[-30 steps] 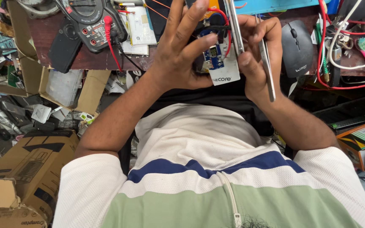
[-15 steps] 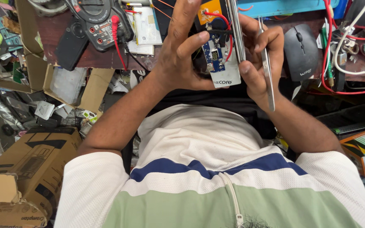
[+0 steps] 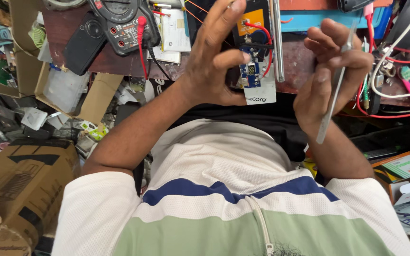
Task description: The person sits at a cluttered repair workbench and pries open a Samsung smartphone using a metal pry tool. They work on the internal board with tweezers, reattach the back cover, and power the phone on, tapping the screen as it boots to the home screen.
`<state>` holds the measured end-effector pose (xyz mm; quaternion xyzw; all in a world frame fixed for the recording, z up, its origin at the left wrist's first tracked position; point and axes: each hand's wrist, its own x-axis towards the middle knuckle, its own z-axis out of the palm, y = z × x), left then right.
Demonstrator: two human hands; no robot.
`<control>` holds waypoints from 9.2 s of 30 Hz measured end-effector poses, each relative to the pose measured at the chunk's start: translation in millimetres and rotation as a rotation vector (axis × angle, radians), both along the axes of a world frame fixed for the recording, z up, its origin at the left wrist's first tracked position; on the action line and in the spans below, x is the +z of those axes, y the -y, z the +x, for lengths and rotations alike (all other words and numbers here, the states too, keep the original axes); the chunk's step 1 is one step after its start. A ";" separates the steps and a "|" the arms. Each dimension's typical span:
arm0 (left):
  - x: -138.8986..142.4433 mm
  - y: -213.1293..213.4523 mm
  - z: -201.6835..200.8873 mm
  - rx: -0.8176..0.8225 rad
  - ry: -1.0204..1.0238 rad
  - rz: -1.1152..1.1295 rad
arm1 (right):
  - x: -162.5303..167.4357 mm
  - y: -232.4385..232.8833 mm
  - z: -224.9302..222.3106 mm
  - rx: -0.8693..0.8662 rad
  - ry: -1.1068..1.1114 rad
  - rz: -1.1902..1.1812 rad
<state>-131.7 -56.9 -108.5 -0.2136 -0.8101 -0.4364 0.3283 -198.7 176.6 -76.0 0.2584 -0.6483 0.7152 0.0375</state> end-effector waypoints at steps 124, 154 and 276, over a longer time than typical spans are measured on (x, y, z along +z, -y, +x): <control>-27.3 10.2 -15.1 -0.063 -0.030 0.093 | 81.6 52.0 -29.4 0.197 -0.388 0.646; -34.7 9.4 -17.7 -0.029 -0.045 0.039 | 90.8 61.2 -27.4 0.183 -0.392 0.655; -48.4 10.1 -14.6 0.014 -0.024 -0.058 | 34.9 3.0 -30.6 0.045 -0.344 0.428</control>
